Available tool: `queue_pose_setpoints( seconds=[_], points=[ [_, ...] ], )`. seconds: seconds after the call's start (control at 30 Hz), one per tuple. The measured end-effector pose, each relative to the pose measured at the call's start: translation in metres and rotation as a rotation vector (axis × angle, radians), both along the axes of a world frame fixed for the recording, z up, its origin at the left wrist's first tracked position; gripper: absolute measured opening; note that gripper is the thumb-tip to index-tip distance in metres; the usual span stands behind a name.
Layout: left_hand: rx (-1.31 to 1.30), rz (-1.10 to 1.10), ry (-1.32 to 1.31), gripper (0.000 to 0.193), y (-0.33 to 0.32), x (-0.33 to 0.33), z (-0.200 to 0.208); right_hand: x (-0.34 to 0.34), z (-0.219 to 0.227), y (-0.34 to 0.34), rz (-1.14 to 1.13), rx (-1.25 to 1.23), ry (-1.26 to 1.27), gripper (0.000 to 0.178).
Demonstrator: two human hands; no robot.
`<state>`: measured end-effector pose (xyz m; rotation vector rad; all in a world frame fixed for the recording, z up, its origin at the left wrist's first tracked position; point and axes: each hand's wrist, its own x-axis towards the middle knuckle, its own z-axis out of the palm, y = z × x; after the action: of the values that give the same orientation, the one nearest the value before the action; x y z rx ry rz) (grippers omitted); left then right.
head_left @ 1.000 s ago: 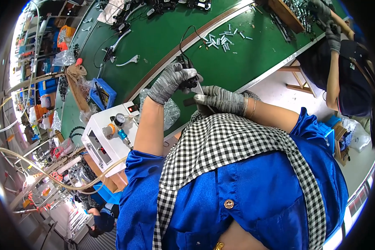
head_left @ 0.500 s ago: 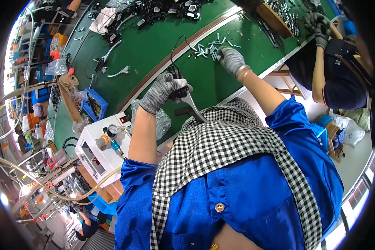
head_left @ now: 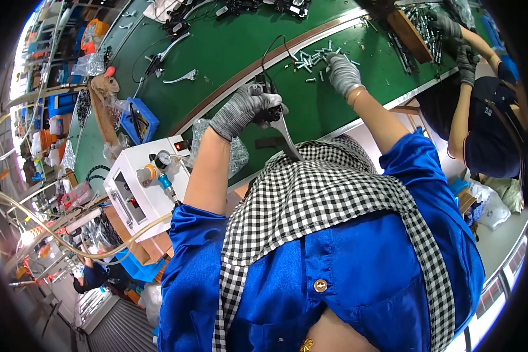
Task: Assembling small mechanical components at a factory workbench using hand tools.
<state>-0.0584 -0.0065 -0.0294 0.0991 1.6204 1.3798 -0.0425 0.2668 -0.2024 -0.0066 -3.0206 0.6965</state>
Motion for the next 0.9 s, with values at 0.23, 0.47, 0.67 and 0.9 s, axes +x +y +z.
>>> queue_pose_setpoints(
  seconds=[0.23,0.47,0.67,0.9],
  points=[
    [0.012,0.02,0.028,0.029,0.001,0.006,0.008,0.047,0.075,-0.038,-0.285,-1.029,-0.038,0.018],
    [-0.016,0.003,-0.037,0.027,-0.003,0.002,-0.004,0.093,0.136,-0.074,-0.147,-1.118,-0.129,0.015],
    [-0.002,0.035,-0.068,0.028,-0.006,0.005,-0.007,0.108,0.14,-0.085,-0.072,-1.078,-0.204,0.016],
    [0.019,0.031,-0.023,0.027,-0.007,0.008,-0.008,0.115,0.15,-0.09,0.036,-1.035,-0.192,0.018]
  ],
)
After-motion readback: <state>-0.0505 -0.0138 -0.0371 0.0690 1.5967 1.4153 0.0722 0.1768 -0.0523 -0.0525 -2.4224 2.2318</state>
